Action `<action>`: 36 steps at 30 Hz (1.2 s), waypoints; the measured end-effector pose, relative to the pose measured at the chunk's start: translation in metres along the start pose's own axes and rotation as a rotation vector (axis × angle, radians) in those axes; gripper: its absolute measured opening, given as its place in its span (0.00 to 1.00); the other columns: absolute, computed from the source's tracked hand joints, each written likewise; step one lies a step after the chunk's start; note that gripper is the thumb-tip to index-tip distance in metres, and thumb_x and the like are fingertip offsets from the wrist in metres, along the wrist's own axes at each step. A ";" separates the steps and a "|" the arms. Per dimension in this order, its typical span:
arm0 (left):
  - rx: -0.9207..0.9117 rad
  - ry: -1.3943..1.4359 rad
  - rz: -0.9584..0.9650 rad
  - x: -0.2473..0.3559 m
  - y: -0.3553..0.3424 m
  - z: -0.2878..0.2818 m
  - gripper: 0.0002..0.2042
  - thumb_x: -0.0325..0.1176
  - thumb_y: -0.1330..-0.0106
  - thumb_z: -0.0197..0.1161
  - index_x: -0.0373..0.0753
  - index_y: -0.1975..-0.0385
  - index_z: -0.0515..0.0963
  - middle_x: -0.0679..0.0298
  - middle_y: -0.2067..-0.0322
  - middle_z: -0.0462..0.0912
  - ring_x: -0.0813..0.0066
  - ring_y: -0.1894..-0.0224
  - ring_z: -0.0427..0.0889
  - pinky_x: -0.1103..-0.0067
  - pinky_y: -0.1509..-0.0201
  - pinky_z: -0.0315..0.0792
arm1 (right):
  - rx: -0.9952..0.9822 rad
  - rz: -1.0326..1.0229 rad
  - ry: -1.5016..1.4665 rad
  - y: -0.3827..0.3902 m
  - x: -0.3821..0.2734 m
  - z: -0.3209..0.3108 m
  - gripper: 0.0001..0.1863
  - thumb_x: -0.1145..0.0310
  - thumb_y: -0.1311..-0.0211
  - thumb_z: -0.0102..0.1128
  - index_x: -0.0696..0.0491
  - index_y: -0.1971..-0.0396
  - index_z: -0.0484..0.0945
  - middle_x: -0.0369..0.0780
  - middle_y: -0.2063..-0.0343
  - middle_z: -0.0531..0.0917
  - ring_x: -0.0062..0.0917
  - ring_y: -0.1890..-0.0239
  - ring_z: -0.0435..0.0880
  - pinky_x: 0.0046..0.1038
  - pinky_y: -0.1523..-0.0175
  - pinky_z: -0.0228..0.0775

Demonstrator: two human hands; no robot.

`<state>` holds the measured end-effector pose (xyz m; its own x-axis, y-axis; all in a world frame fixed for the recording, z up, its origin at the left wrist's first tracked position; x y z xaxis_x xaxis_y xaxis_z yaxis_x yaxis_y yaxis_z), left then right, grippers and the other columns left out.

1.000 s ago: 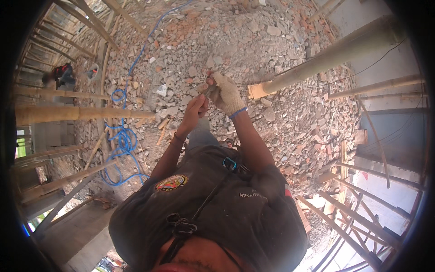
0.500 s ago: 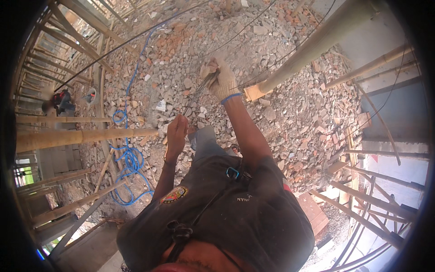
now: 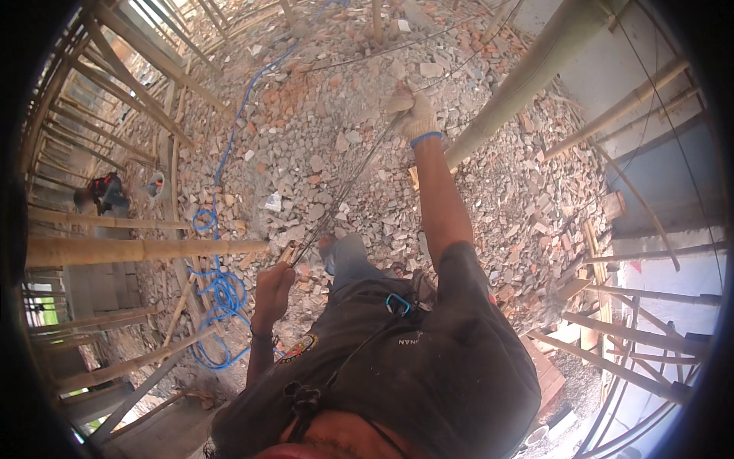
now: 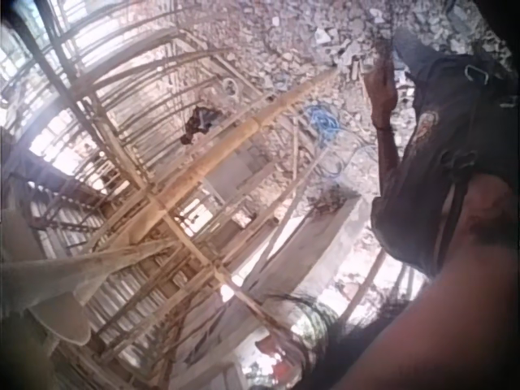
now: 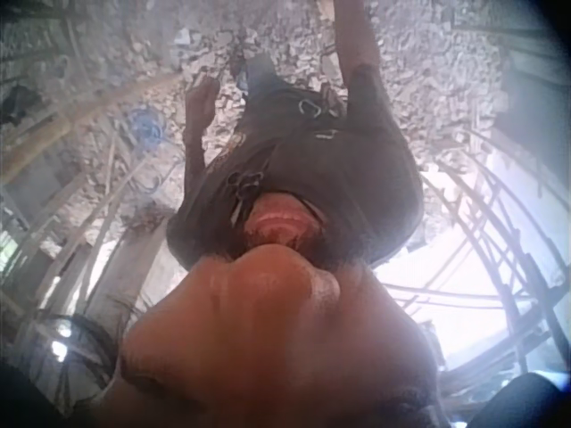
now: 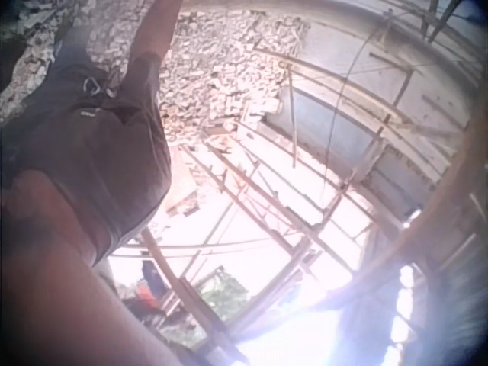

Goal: The person ties bamboo poles together using a thin wire or string. They wrap the wire around the joints of the bamboo scaffolding and twist it to secure the structure. The person works at various heights on the scaffolding, moving between joints to tie them.

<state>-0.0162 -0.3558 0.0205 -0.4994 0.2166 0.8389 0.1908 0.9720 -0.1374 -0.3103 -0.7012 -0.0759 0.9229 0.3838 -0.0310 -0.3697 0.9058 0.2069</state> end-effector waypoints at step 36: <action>0.563 0.052 -0.460 -0.090 0.150 -0.264 0.22 0.49 0.26 0.55 0.45 0.81 0.62 0.75 0.83 0.57 0.88 0.83 0.50 0.83 0.79 0.41 | 0.689 -0.221 -0.343 0.066 -0.020 -0.236 0.13 0.64 0.28 0.49 0.50 0.75 0.74 0.30 0.85 0.67 0.17 0.89 0.62 0.19 0.87 0.60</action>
<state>0.2805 -0.2538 0.0633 -0.3809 -0.2158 0.8991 -0.4996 0.8663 -0.0037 -0.3781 -0.6067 -0.2926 0.9900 0.0304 0.1379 -0.1286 0.5969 0.7920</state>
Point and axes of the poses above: each hand's wrist, its own y-axis away from the middle knuckle, its own z-axis out of the palm, x = y × z, the point moved 7 cm from there along -y, towards the middle knuckle
